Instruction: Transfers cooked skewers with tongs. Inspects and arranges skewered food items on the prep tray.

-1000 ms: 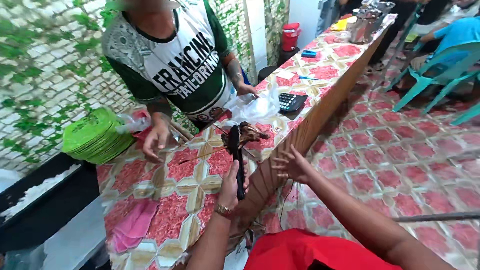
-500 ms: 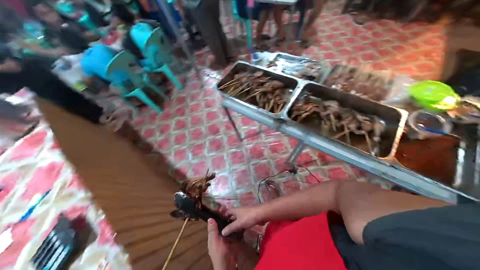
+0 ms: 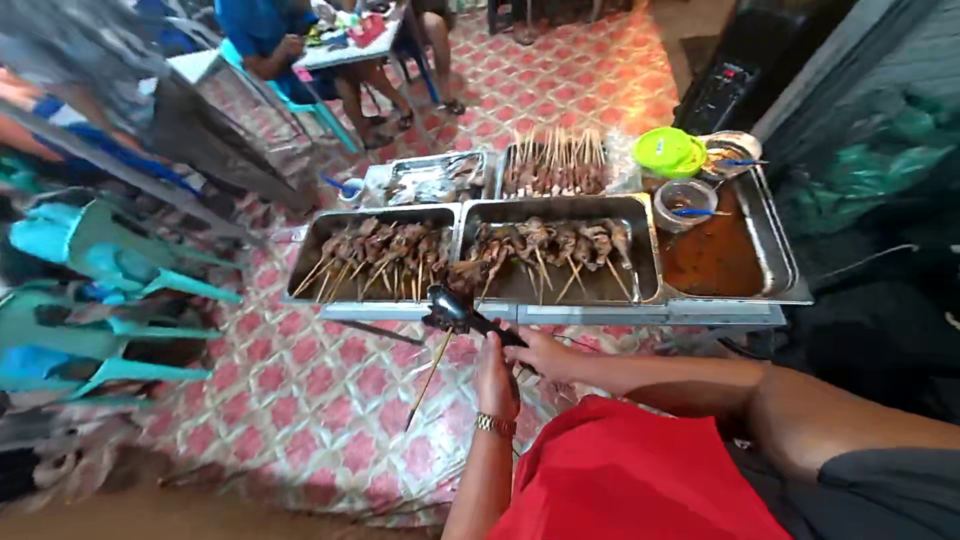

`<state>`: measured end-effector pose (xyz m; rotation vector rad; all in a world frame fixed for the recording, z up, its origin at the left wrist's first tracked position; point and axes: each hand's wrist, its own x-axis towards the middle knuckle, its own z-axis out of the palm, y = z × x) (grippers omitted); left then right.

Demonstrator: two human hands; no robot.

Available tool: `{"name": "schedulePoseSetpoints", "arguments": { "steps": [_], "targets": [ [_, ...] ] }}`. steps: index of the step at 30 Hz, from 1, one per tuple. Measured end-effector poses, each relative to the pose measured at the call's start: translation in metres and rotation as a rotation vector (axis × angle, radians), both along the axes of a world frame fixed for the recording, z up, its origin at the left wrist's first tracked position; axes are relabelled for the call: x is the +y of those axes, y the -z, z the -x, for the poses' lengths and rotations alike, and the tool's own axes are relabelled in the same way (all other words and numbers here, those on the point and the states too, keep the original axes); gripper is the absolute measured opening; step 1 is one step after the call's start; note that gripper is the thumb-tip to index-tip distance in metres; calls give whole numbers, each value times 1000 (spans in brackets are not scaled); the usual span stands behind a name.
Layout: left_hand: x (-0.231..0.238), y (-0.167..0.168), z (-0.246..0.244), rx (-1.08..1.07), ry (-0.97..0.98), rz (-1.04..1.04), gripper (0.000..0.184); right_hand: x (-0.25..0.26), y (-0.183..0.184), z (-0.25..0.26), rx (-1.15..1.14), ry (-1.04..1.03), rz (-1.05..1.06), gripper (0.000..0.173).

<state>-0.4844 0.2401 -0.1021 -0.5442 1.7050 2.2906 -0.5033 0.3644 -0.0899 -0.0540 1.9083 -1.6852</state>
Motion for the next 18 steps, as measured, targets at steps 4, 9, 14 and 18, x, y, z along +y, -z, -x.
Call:
{"name": "schedulePoseSetpoints", "arguments": {
  "steps": [4,9,14,18],
  "targets": [
    [4,21,1,-175,295,-37,46,83,-3,45,-117,157,29,40],
    [-33,54,31,-411,306,-133,64,186,11,76,-235,299,32,32],
    [6,15,139,-212,802,79,50,221,29,76,-252,351,-42,31],
    [49,14,173,-105,1081,413,25,228,40,82,-287,377,-87,29]
  ]
}}
